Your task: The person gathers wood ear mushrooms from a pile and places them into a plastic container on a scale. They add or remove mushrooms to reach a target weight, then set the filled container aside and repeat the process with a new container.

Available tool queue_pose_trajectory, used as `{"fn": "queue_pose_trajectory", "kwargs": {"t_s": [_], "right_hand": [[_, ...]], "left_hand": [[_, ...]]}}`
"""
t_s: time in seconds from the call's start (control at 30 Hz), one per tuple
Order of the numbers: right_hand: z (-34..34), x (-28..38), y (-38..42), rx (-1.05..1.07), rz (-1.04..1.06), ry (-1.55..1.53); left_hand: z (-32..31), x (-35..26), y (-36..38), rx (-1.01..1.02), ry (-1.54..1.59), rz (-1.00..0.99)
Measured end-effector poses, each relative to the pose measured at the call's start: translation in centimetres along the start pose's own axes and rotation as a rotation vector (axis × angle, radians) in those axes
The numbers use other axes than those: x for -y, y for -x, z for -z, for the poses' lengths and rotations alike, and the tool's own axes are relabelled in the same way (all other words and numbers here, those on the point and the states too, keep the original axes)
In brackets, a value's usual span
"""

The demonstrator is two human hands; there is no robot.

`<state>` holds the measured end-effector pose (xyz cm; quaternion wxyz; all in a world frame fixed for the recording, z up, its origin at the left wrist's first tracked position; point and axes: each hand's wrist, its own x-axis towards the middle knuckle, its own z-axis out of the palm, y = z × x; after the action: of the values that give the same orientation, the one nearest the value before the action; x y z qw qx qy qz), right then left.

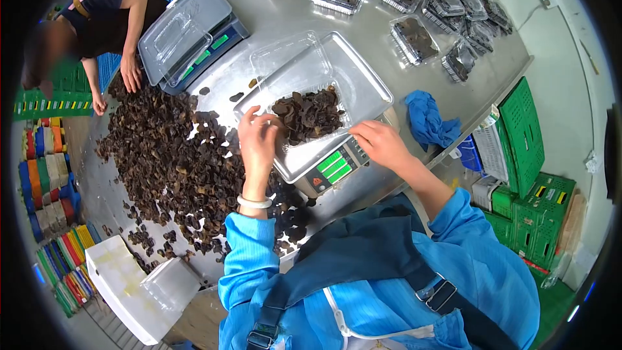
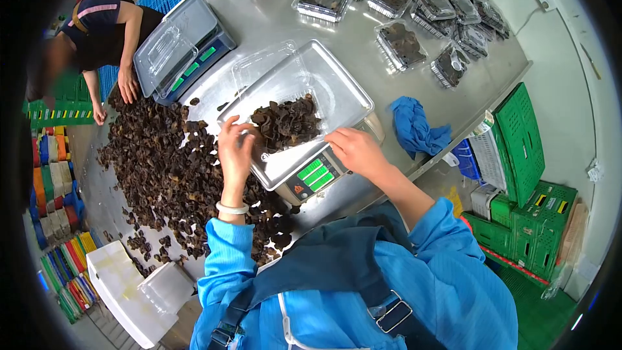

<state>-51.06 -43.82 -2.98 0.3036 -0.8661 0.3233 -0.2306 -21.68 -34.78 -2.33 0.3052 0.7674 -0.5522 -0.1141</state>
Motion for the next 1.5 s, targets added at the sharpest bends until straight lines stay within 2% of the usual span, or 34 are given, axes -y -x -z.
{"fn": "queue_pose_trajectory", "kwargs": {"t_s": [0.07, 0.1, 0.13, 0.2, 0.27, 0.3, 0.4, 0.5, 0.53, 0.57, 0.6, 0.67, 0.73, 0.8, 0.87, 0.9, 0.93, 1.03, 1.2, 1.27, 1.37, 1.43, 1.47, 1.5], "right_hand": [[0.5, 0.1, -0.3, -0.011, -0.009, -0.025], [0.7, 0.2, -0.2, -0.016, -0.016, -0.039], [1.1, 0.2, -0.1, -0.016, -0.046, -0.045], [2.0, -0.2, 0.1, -0.024, -0.104, -0.06], [2.4, -0.8, 0.6, -0.054, -0.165, -0.065], [2.3, -1.0, 0.6, -0.066, -0.195, -0.068], [1.4, -1.4, 0.7, -0.096, -0.279, -0.158], [0.1, -1.0, 0.5, -0.085, -0.519, -0.245], [-0.4, -0.9, 0.3, -0.074, -0.652, -0.412], [-0.8, -1.1, 0.2, -0.074, -0.781, -0.577], [-1.2, -2.0, 0.5, -0.045, -0.792, -0.685], [-1.1, -1.5, 0.2, -0.021, -0.877, -0.911], [-0.4, -0.7, -0.4, 0.044, -0.959, -1.078], [-1.1, -0.7, -0.7, 0.062, -0.96, -1.166], [-2.1, -1.0, -0.6, 0.107, -0.84, -1.12], [-2.4, -1.0, -0.5, 0.137, -0.78, -1.094], [-2.5, -0.9, -0.6, 0.131, -0.817, -1.118], [-2.6, -0.6, -1.1, 0.166, -0.895, -1.205], [-2.7, -0.9, -1.3, 0.173, -0.865, -1.143], [-2.1, -1.1, -1.5, 0.202, -0.8, -1.236], [0.9, -2.7, -2.7, 0.071, -0.69, -1.128], [4.8, -5.1, -4.7, -0.073, -0.598, -1.098], [6.5, -8.4, -5.8, -0.148, -0.508, -1.07], [9.5, -9.5, -7.5, -0.217, -0.446, -1.12]], "left_hand": [[0.3, 1.7, -0.1, -0.199, 0.474, 0.265], [1.5, 2.8, -0.3, -0.193, 0.58, 0.401], [3.0, 3.8, -0.1, -0.139, 0.56, 0.635], [4.8, 6.1, 0.8, -0.041, -0.044, 0.369], [4.6, 6.3, 0.9, -0.258, -0.053, 0.34], [4.4, 5.9, 0.4, -0.253, 0.259, 0.492], [2.5, 2.9, -3.2, -0.029, 0.886, 0.56], [-1.1, 1.8, -6.7, 0.1, 1.202, 0.648], [-1.6, 1.9, -7.1, 0.089, 1.307, 0.612], [-1.6, 1.8, -7.1, 0.063, 1.298, 0.516], [-1.5, 1.8, -6.6, 0.042, 1.292, 0.419], [-2.2, 5.2, -4.8, 0.086, 1.155, 0.35], [-0.8, 2.4, -1.8, 0.037, 0.369, 0.013], [-0.2, -2.3, 1.0, -0.128, -0.011, 0.084], [-0.8, -0.1, 3.2, 0.042, 0.404, 0.533], [-1.5, 2.9, 4.0, 0.216, 0.47, 0.638], [-1.2, 3.1, 4.5, 0.325, 0.806, 0.81], [0.5, 0.5, 5.4, 0.317, 1.152, 0.836], [-1.0, 2.8, 7.2, 0.352, 1.071, 0.7], [-1.2, 2.3, 7.4, 0.298, 1.043, 0.639], [1.9, 2.5, 7.9, 0.094, 1.065, 0.516], [8.0, 4.7, 9.5, -0.068, 0.731, 0.574], [10.4, 7.8, 11.0, -0.21, 0.479, 0.559], [13.3, 10.6, 13.0, -0.328, 0.397, 0.715]]}}
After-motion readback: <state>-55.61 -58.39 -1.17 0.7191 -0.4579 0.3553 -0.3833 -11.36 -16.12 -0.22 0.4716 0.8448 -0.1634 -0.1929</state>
